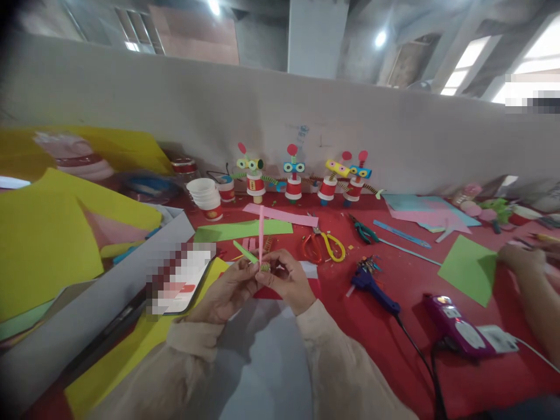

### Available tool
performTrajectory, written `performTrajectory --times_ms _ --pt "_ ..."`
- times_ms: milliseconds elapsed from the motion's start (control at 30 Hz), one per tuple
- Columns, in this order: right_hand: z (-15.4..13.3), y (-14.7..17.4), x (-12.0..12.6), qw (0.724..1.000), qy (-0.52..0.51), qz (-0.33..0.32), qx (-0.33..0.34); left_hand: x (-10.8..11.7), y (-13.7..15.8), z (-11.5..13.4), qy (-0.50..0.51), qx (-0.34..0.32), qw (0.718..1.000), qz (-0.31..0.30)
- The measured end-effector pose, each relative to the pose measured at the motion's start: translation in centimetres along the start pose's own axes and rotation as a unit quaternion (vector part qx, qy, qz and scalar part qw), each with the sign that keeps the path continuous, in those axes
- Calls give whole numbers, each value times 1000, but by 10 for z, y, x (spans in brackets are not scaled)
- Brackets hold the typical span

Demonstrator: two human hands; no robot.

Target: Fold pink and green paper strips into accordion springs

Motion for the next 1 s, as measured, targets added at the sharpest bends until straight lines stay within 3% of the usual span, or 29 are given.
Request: performTrajectory --times_ms 367,467,567,733,1000 --pt "2 -1 4 997 64 3 45 1 3 1 -31 23 999 -24" --pt "3 -2 2 996 74 -4 46 2 0 2 -27 1 999 -24" --pt "4 -1 1 994 88 36 49 4 -3 2 -18 -25 999 -18" --pt "-4 4 -3 967 209 100 106 6 -3 1 -5 -35 999 22" --pt "-11 9 -6 927 324 113 151 3 0 2 -6 -36 996 78"
Point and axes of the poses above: each hand's wrist, its own y-axis away from the middle knuckle, its own x-axis out of the back of the hand, z = x × y, the point moved 3 cm from there along -y, towards the middle knuckle, and after that the axes turned 9 degrees about -z, right-handed, at the moved point
